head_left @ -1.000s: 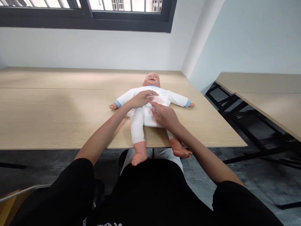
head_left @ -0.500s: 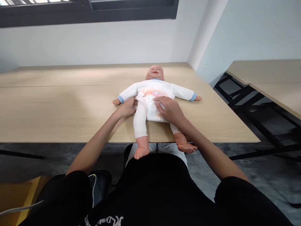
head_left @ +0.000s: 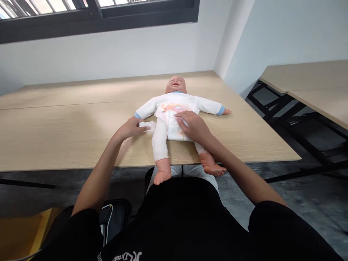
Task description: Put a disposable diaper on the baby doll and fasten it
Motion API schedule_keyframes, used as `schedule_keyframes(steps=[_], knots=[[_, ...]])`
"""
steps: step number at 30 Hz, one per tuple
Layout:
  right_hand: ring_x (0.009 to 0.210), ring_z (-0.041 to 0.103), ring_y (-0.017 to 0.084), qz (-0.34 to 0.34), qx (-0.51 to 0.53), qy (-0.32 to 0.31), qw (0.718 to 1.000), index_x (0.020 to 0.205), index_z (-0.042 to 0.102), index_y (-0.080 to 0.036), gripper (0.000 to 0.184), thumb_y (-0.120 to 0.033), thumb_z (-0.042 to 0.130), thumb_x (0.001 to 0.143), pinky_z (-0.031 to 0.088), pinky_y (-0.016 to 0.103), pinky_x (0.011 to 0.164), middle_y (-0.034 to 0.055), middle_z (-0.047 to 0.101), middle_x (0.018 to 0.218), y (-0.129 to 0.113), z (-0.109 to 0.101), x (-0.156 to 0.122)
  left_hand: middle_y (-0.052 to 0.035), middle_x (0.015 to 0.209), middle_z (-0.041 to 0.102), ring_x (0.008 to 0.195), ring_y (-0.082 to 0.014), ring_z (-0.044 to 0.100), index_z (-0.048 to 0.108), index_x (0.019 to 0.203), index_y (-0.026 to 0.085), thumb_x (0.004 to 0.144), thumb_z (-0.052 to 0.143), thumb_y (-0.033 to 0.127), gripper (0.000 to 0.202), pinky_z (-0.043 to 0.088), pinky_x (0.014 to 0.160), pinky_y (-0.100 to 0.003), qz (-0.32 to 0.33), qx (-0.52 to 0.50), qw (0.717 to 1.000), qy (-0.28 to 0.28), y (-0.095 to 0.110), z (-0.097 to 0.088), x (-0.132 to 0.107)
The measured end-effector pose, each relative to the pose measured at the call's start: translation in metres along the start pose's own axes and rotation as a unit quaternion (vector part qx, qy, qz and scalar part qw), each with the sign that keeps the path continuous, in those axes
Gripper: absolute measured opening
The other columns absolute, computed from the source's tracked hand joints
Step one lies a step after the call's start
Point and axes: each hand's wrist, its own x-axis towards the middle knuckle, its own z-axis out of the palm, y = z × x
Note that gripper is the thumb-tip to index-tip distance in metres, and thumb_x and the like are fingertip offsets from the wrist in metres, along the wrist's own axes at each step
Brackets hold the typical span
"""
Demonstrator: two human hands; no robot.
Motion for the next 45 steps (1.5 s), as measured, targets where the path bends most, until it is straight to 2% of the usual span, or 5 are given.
schedule_keyframes(steps=[8, 17, 26, 34, 45], knots=[[0.135, 0.048, 0.044, -0.024, -0.14, -0.079, 0.987, 0.151, 0.053, -0.034, 0.062, -0.061, 0.059, 0.096, 0.044, 0.057, 0.107, 0.0115, 0.03, 0.167, -0.037, -0.005, -0.006, -0.0058, 0.064, 0.067, 0.055, -0.0139, 0.054, 0.065, 0.062, 0.018, 0.085, 0.072, 0.036, 0.03, 0.036, 0.057, -0.025, -0.048, -0.091, 0.994, 0.022, 0.011, -0.016, -0.008], [0.111, 0.06, 0.041, 0.014, -0.181, -0.186, 0.966, 0.123, 0.072, -0.013, 0.069, -0.072, 0.047, 0.097, 0.045, 0.049, 0.089, 0.0254, 0.061, 0.125, -0.071, -0.007, 0.058, -0.0058, 0.072, 0.069, 0.064, -0.0147, 0.062, 0.065, 0.072, 0.016, 0.078, 0.07, 0.047, 0.032, 0.044, 0.06, -0.024, -0.043, -0.166, 0.985, 0.025, 0.008, -0.006, -0.006], [0.089, 0.06, 0.019, -0.075, -0.006, -0.141, 0.987, 0.103, 0.068, -0.011, 0.015, -0.022, 0.061, 0.097, 0.036, 0.027, 0.07, 0.0099, 0.069, 0.102, -0.055, 0.024, 0.089, -0.0013, 0.077, 0.062, 0.071, -0.0118, 0.059, 0.058, 0.074, 0.017, 0.074, 0.075, 0.056, 0.042, 0.051, 0.069, -0.024, 0.017, -0.248, 0.966, 0.064, 0.008, 0.015, 0.0], [0.072, 0.051, 0.01, -0.066, 0.118, -0.141, 0.981, 0.087, 0.058, -0.013, 0.02, -0.028, 0.059, 0.1, 0.031, 0.024, 0.067, -0.0005, 0.062, 0.081, -0.038, 0.029, 0.089, -0.0034, 0.077, 0.068, 0.076, -0.014, 0.067, 0.057, 0.078, 0.017, 0.084, 0.068, 0.048, 0.033, 0.053, 0.069, -0.023, -0.004, -0.257, 0.961, 0.099, -0.007, 0.015, 0.004], [0.105, 0.061, 0.027, 0.055, -0.082, -0.125, 0.987, 0.12, 0.062, -0.012, 0.025, -0.015, 0.055, 0.096, 0.043, 0.035, 0.087, 0.0125, 0.07, 0.112, -0.036, 0.028, 0.093, -0.0025, 0.078, 0.067, 0.074, -0.0138, 0.065, 0.056, 0.073, 0.018, 0.081, 0.073, 0.056, 0.042, 0.052, 0.076, -0.026, 0.09, -0.253, 0.96, 0.074, 0.007, 0.023, 0.003]])
